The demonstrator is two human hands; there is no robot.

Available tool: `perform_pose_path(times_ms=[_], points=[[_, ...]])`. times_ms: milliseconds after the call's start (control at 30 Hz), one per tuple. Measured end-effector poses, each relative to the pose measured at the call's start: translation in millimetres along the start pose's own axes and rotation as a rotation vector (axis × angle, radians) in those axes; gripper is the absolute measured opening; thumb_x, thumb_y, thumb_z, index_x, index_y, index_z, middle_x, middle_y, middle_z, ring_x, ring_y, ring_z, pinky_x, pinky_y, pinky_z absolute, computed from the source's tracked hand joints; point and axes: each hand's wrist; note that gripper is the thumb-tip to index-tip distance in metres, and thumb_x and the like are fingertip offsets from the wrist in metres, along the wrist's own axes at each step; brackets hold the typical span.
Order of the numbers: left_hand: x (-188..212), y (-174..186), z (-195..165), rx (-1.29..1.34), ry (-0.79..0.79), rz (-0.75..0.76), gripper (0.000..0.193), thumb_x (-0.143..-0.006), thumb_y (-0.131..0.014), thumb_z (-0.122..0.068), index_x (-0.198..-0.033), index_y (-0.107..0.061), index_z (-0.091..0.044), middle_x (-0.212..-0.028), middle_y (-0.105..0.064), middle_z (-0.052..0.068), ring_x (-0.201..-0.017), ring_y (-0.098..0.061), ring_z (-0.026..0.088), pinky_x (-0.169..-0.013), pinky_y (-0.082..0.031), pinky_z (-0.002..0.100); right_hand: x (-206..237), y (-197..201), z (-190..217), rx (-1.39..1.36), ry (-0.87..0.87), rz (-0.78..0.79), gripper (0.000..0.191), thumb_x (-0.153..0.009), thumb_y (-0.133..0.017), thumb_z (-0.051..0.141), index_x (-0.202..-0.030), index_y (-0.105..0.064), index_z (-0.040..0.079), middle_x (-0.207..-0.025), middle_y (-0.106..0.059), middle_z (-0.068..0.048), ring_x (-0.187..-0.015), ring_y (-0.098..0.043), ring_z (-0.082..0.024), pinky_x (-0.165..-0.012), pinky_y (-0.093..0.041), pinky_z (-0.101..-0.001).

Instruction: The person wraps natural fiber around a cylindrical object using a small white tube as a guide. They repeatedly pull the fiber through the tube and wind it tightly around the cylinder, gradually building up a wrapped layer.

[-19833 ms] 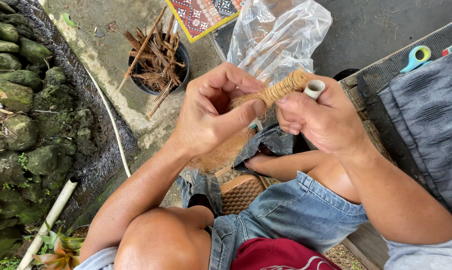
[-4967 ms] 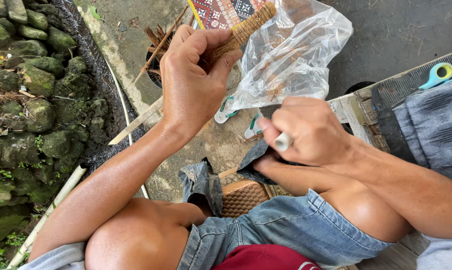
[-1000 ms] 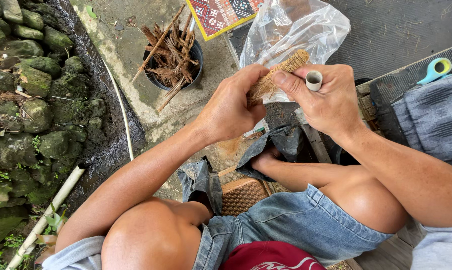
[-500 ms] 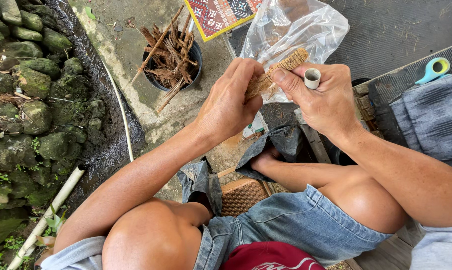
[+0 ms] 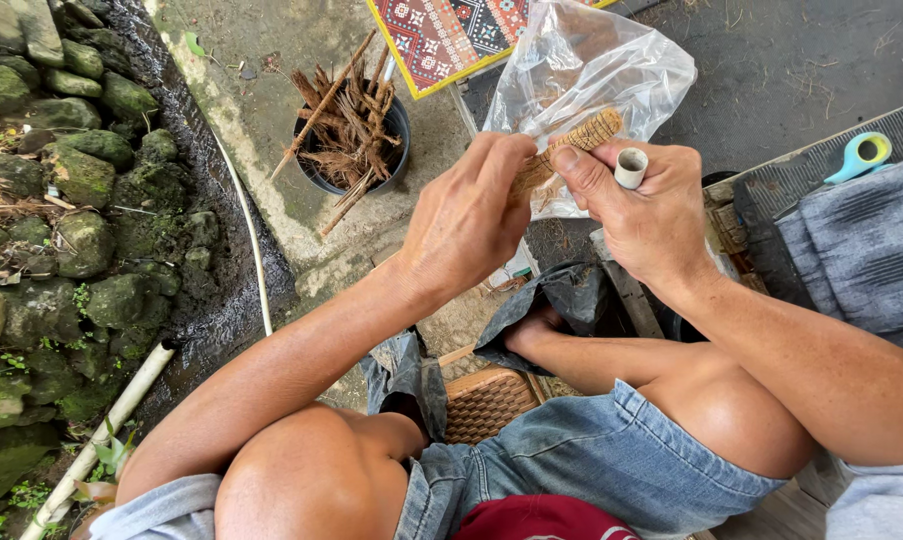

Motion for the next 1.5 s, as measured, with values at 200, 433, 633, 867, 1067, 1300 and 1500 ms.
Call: perform_pose_path(times_ms=[200,433,633,867,1067,1300,1500], points=[[1,-8,3,-0.057,-0.007,-0.010,0.061,-0.080,-0.067,0.003,-0.136,-0.044,-0.005,-0.128,-0.051,0.020,-0.110,-0.062,0.042,-0.089,-0.054,0.047,1,0,1,0.157,0.067,-0.032,0.040,-0.103,-0.074,0.024,-0.070,-0.065,0.004,-0.061,-0.055,0.003,-0.057,-0.043,-0.003,-0.048,-0.032,-0.0243],[1,-8,4,-0.067,0.018,-0.080,0.036,-0.086,-0.071,-0.001,-0.115,-0.050,-0.005,-0.114,-0.056,0.016,-0.104,-0.062,0.038,-0.086,-0.052,0.046,-1,2,3,0.112,0.050,-0.077,0.040,-0.105,-0.072,0.024,-0.072,-0.066,0.003,-0.061,-0.056,0.003,-0.055,-0.042,-0.002,-0.047,-0.030,-0.0242],[-1,-3,2,-0.128,-0.147,-0.166,0.029,-0.088,-0.072,-0.001,-0.114,-0.058,-0.004,-0.107,-0.060,0.013,-0.103,-0.060,0.035,-0.091,-0.051,0.044,-1,1,2,-0.087,0.039,-0.073,0.035,-0.106,-0.071,0.020,-0.077,-0.065,0.002,-0.067,-0.056,0.002,-0.058,-0.041,-0.003,-0.049,-0.028,-0.0238],[-3,1,2,-0.158,-0.214,-0.220,0.022,-0.091,-0.076,-0.003,-0.111,-0.066,-0.004,-0.104,-0.066,0.009,-0.108,-0.063,0.030,-0.094,-0.052,0.043,-4,2,-4,-0.204,0.044,-0.091,0.035,-0.105,-0.073,0.017,-0.076,-0.063,0.000,-0.066,-0.054,0.000,-0.056,-0.040,-0.005,-0.048,-0.027,-0.0242],[-3,0,3,-0.123,-0.210,-0.244,0.016,-0.090,-0.079,-0.004,-0.103,-0.071,-0.004,-0.102,-0.069,0.007,-0.103,-0.065,0.029,-0.090,-0.053,0.041,-4,3,-6,-0.222,0.045,-0.095,0.033,-0.105,-0.073,0.016,-0.078,-0.064,-0.001,-0.066,-0.054,-0.001,-0.056,-0.039,-0.005,-0.048,-0.027,-0.0243],[-4,2,8,0.053,-0.080,-0.199,0.013,-0.089,-0.081,-0.005,-0.099,-0.074,-0.006,-0.099,-0.072,0.005,-0.095,-0.068,0.025,-0.083,-0.056,0.038,-4,4,-5,-0.221,0.074,-0.073,0.034,-0.106,-0.073,0.016,-0.078,-0.064,-0.002,-0.065,-0.052,-0.001,-0.057,-0.040,-0.006,-0.049,-0.027,-0.0247],[-3,4,9,0.133,-0.024,-0.206,0.018,-0.093,-0.082,-0.012,-0.104,-0.071,-0.003,-0.104,-0.069,0.010,-0.096,-0.068,0.027,-0.081,-0.057,0.039,-3,4,-3,-0.230,0.067,-0.057,0.028,-0.105,-0.071,0.016,-0.082,-0.068,-0.001,-0.065,-0.054,-0.001,-0.057,-0.041,-0.006,-0.049,-0.028,-0.0244]])
Point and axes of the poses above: each hand's wrist, its own x-axis away from the middle knuckle, its own y-axis out of the back of the hand, z = x × y
